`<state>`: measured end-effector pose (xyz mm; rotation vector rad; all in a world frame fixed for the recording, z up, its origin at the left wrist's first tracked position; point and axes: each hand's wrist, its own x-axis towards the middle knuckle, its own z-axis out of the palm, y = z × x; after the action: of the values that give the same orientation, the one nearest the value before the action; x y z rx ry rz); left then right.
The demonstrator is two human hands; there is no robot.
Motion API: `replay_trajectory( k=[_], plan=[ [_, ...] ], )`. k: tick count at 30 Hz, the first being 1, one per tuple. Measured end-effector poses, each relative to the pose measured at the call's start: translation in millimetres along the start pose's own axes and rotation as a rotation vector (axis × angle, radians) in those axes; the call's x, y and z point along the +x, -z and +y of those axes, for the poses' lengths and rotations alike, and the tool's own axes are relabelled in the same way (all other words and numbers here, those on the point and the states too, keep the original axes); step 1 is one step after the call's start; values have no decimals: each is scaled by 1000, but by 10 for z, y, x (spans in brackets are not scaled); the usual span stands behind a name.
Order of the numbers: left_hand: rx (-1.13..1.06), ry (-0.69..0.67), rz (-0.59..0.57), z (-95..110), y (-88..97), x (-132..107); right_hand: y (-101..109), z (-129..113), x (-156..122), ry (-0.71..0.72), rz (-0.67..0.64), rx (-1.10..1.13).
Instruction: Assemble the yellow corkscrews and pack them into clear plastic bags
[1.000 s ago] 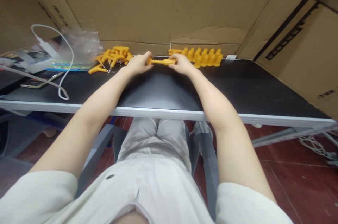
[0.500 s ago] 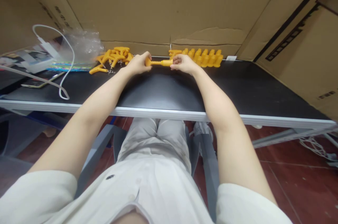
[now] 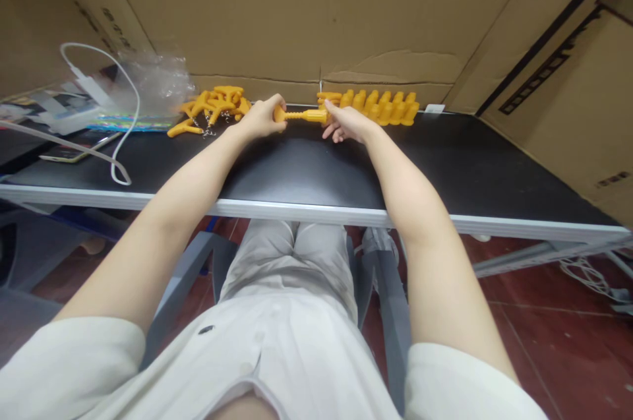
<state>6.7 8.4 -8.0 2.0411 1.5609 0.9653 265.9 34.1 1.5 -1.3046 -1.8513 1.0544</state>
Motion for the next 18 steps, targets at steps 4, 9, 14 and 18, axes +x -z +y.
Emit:
replay_trajectory(
  k=[4,9,14,18],
  plan=[
    [17,14,1,-4,9,-1,42,-13,-29,-34,-47,101],
    [79,-14,-8,-24,4,3,55,53,3,-7,-55,109],
    [34,-36,-9,-13,-24,8,68,57,54,-100,-36,82],
    [37,-35,-8,-14,-33,24,111,-52,-25,-214,-57,142]
  ],
)
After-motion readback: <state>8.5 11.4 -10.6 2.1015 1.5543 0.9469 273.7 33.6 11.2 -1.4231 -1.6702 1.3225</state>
